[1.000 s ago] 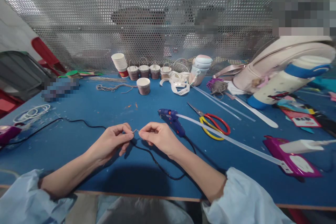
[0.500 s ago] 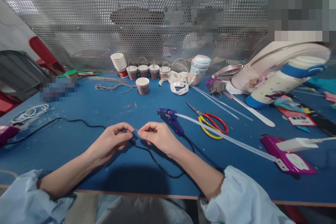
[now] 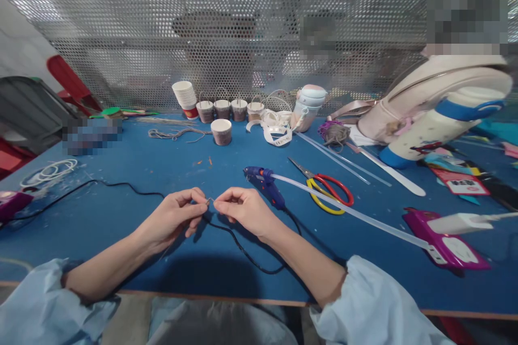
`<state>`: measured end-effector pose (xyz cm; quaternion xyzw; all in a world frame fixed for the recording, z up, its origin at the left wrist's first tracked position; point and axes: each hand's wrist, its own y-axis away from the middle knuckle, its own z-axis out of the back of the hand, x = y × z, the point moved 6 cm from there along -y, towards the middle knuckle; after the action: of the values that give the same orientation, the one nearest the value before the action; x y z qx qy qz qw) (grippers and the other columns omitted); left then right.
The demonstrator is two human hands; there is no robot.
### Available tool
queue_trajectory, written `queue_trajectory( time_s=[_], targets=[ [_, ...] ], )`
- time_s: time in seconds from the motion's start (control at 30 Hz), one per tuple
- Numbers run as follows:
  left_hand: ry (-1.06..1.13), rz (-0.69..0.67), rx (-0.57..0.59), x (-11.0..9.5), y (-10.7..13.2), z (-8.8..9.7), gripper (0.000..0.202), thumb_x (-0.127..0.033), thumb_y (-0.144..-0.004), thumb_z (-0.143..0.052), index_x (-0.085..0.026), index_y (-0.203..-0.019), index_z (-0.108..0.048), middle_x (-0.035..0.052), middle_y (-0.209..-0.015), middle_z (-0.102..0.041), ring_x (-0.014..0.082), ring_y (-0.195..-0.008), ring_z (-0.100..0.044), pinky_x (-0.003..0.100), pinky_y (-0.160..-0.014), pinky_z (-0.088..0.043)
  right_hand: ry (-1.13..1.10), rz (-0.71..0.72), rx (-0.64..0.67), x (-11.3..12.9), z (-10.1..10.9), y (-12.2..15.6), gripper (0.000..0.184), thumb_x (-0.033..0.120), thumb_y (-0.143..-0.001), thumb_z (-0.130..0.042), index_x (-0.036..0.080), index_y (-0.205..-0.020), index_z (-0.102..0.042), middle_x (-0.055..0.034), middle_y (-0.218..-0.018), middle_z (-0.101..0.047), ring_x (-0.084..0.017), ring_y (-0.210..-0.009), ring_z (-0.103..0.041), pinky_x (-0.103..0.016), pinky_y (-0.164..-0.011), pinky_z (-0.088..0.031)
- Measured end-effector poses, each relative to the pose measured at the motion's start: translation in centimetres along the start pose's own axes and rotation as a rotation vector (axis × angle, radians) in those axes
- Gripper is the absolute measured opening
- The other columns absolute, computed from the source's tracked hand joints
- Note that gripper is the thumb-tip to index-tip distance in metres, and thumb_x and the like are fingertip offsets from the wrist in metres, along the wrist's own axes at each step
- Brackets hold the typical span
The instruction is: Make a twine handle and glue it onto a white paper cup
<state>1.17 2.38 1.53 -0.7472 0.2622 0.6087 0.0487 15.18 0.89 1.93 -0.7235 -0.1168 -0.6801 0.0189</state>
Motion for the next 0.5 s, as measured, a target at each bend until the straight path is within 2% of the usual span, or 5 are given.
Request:
queue_trajectory(
  time_s=[0.27,0.5],
  targets=[
    [0.080,0.048,-0.001,0.05,-0.13,0.04,0.027,-0.025,-0.063,-0.080,-0.015,-0.069,-0.056,-0.0079,-0.049,-0.042,0.0010,-0.038,-0.032,0.015,-0.035,-0.021,0.011,0.005,-0.005,0.02,-0.09,0.01,0.025,0.039,-0.067,-0.074,0.015,-0.070,-0.065,0.0032,-0.057,-0.056,-0.008,-0.049,-0.044,-0.025,-0.051,-0.033],
    [0.068,0.062,0.002,-0.06,-0.05,0.15,0.025,-0.028,-0.065,-0.078,-0.014,-0.075,-0.060,-0.0090,-0.045,-0.038,0.0018,-0.039,-0.028,0.016,-0.038,-0.018,-0.008,0.011,-0.007,-0.01,0.11,0.08,0.026,0.040,-0.068,-0.074,0.016,-0.070,-0.065,0.0030,-0.058,-0.057,-0.008,-0.049,-0.044,-0.025,-0.052,-0.033]
  ],
)
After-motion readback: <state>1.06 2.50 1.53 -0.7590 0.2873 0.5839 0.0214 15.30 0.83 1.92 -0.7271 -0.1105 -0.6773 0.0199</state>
